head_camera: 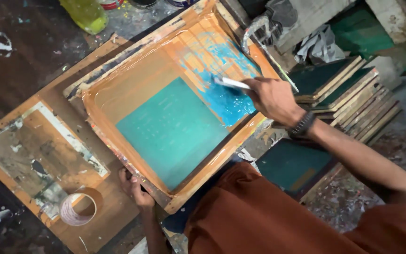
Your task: The person scoops blue ink from a container onto a screen printing frame using a metal spatula. They then use a squeegee to spread the ink across the screen mesh, repeatedly adding more ink and spreading it to cover the surface.
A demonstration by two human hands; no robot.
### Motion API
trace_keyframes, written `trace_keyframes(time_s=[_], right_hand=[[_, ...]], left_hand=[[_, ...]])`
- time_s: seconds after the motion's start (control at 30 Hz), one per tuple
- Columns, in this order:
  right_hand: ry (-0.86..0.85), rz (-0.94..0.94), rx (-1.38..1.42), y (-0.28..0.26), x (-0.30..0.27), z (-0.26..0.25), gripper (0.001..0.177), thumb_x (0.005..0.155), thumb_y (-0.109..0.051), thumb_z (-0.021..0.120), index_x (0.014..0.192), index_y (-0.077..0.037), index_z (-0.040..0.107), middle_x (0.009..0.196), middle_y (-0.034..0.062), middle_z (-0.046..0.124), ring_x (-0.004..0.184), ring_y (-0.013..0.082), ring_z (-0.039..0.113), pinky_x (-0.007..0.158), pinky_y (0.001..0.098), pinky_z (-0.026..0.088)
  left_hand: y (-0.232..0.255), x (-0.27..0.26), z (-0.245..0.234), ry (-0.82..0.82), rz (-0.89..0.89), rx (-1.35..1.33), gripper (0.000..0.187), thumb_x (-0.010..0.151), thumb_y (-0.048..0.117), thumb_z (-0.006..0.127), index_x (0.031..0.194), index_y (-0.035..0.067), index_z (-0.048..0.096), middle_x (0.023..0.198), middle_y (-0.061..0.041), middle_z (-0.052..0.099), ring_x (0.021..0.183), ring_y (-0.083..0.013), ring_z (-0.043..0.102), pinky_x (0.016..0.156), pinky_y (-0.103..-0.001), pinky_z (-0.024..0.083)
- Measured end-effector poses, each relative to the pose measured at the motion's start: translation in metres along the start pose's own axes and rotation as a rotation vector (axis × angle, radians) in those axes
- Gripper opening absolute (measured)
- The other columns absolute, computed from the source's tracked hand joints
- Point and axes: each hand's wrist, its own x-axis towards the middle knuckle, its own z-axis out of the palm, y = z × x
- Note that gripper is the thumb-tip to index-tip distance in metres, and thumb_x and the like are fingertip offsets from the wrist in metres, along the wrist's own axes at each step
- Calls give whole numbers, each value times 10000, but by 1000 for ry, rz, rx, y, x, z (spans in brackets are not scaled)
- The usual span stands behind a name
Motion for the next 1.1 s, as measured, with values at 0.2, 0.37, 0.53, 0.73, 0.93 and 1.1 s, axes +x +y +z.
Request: trace_keyframes(time_s=[0.2,0.37,0.53,0.73,0.93,1.1], right_hand=[[-126,-146,-150,20,-40,12,383,875,-101,618,1240,-190,689,996,60,741,784,261,716,633,397,551],[117,-191,-233,33,-27,45,366,898,-106,629,1238,-231,686,1141,48,751,951,268,717,690,365,556],[43,21,2,31,16,21,246,990,-222,640,1206,-143,728,915,129,734,716,347,689,604,459,527],[-42,203,-92,59,52,26,241,1019,-314,648,1126,-113,726,796,182,704,681,348,674,619,472,521],[-41,9,-79,7,19,30,347,929,-147,623,1267,-99,689,837,145,685,612,345,659,523,475,506],[-26,-22,26,-11,-8,7,278,941,-171,639,1206,-121,709,869,122,702,690,357,676,585,459,521]], left_hand=[[-5,1,-3,-33,32,93,432,1042,331,462,1227,-57,497,1063,-127,558,955,-229,577,861,-354,480],[-20,-1,-12,19,249,386,430,1056,274,382,1212,-113,484,1321,-198,447,1124,-285,500,960,-385,408],[-29,0,-21,-10,178,309,435,1113,280,383,1286,-96,516,1294,-182,525,1110,-275,572,963,-363,495],[-13,1,-12,3,-40,113,396,1018,295,433,1141,-63,549,811,-138,545,661,-240,525,663,-335,426],[20,9,7,-79,266,286,418,1043,309,425,687,93,465,954,-159,552,966,-303,557,888,-387,424],[-2,3,-4,-11,63,240,494,1029,352,417,1200,-97,529,1042,-173,590,955,-270,601,837,-364,491]])
